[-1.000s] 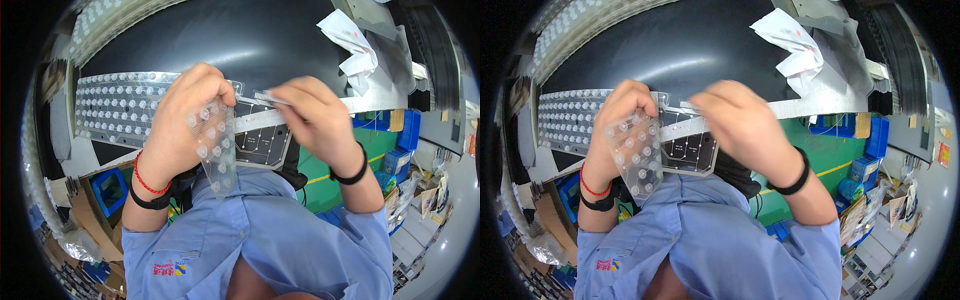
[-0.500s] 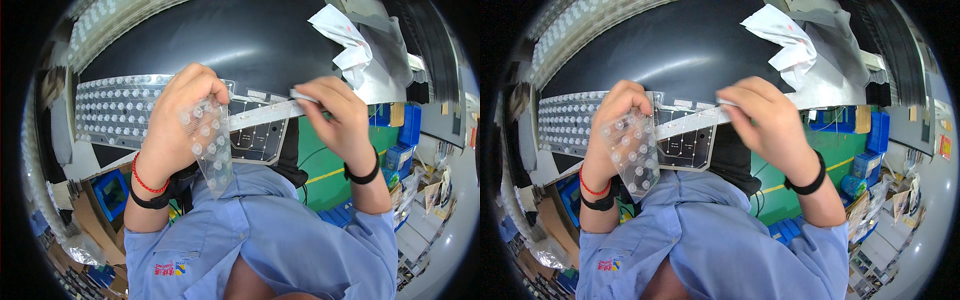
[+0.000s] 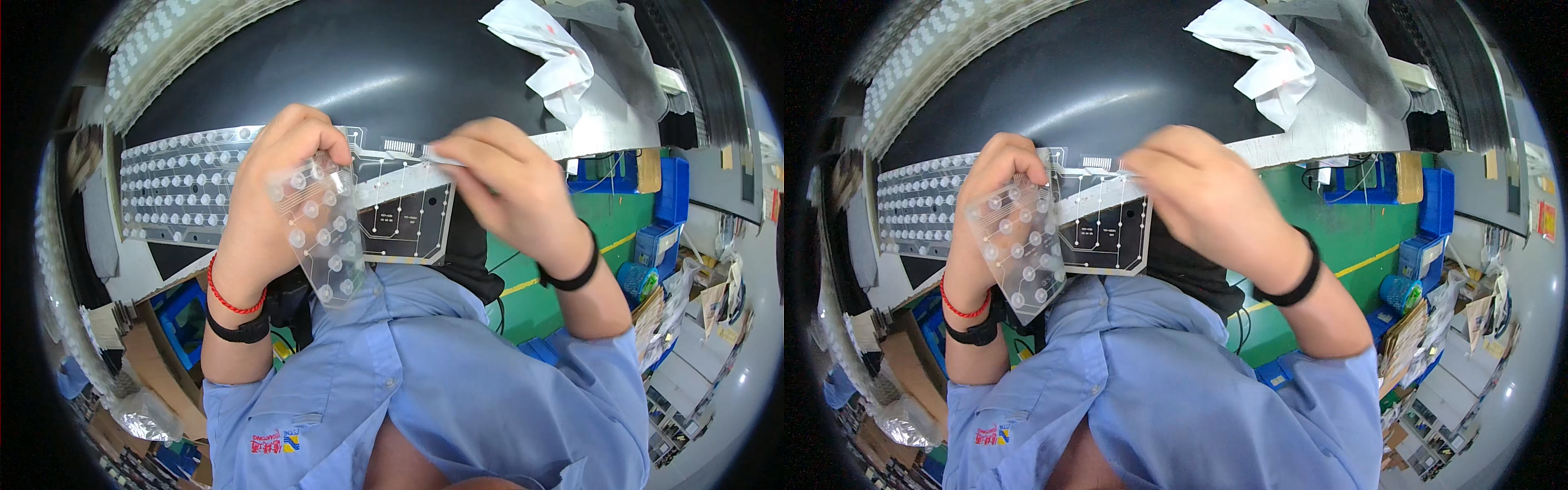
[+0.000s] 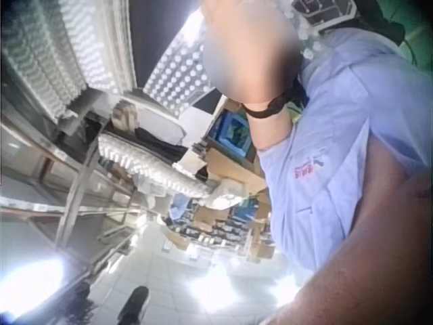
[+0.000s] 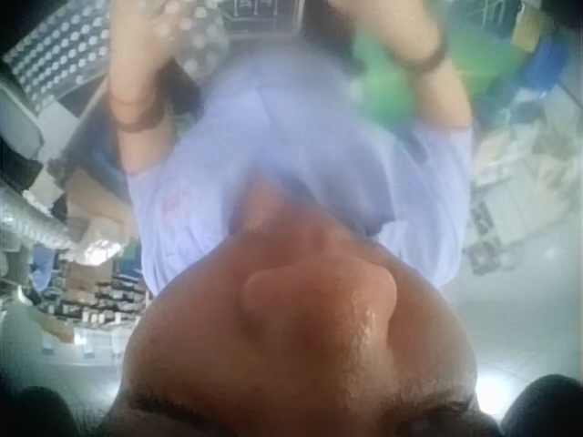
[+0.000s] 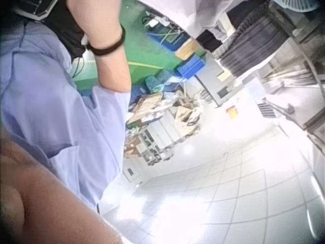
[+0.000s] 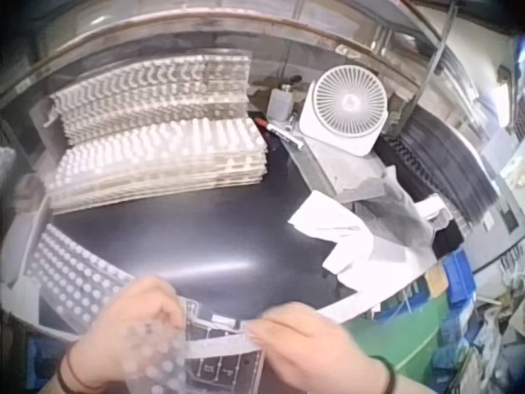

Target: Cleaning and inspecting individual layers of keyboard membrane sheets using a wiping cloth.

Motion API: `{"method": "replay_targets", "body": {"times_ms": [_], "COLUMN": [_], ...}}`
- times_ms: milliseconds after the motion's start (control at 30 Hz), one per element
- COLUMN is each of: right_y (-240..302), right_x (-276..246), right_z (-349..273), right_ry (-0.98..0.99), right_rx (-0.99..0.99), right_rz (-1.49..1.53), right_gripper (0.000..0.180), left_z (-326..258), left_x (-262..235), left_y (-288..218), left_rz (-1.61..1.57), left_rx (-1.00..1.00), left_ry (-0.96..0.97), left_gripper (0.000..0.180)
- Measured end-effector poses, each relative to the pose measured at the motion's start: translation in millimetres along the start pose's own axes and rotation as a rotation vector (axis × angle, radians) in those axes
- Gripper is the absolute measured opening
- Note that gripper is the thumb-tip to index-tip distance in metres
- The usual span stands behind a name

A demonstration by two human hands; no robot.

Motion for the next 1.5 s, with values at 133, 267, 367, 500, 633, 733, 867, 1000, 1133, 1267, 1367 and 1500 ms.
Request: {"method": "replay_targets", "body": {"times_ms": [133, 267, 367, 500, 633, 733, 867, 1000, 1133, 1267, 1367, 1500], "right_y": [-15, 8, 3, -11, 13, 1, -14, -33, -51, -68, -88, -59], "right_x": [-35, 14, 17, -12, 28, 0, -46, -48, -53, -74, -81, -87], "right_z": [-20, 30, 29, 13, 41, 19, 8, 51, 73, 57, 48, 51], "right_ry": [0.073, -0.025, 0.029, 0.025, 0.064, 0.111, 0.156, 0.13, 0.1, 0.008, 0.214, -0.262], "right_rx": [0.117, -0.064, -0.053, 0.042, -0.098, -0.016, 0.13, 0.371, -0.022, 0.019, 0.237, 0.136], "right_rz": [-0.131, 0.126, 0.002, -0.023, 0.12, -0.053, -0.168, 0.014, -0.405, -0.607, -0.345, -0.367], "right_gripper": [0.024, 0.022, 0.021, 0.019, 0.022, 0.023, 0.024, 0.024, 0.033, 0.046, 0.034, 0.03], "left_z": [1, 3, 1, 2, -1, -1, -1, -3, -5, -8, -8, -10], "left_x": [2, 1, 0, 0, -1, -2, -2, -2, -8, -12, -12, -11], "left_y": [-4, -5, -6, -3, -3, -1, -4, 0, 2, 1, -1, 4], "left_rz": [0.011, 0.005, -0.006, -0.028, 0.019, 0.014, -0.039, -0.012, -0.03, -0.086, -0.108, -0.125], "left_rx": [0.021, -0.009, -0.01, 0.041, 0.018, 0.015, 0.049, 0.036, 0.053, 0.044, 0.039, 0.036], "left_ry": [0.012, 0.0, 0.005, 0.007, 0.018, -0.007, 0.0, 0.017, 0.025, 0.045, 0.046, 0.052], "left_gripper": [0.018, 0.018, 0.02, 0.023, 0.024, 0.024, 0.023, 0.026, 0.022, 0.02, 0.02, 0.021]}}
Point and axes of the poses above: each hand's wrist, its own z-axis towards the middle knuckle, its own x-axis out of the palm, y = z × x, the point moved 1 cm from there along z, towards the middle knuckle, and after that the axes turned 3 degrees about -z, right-handed, at the moved point
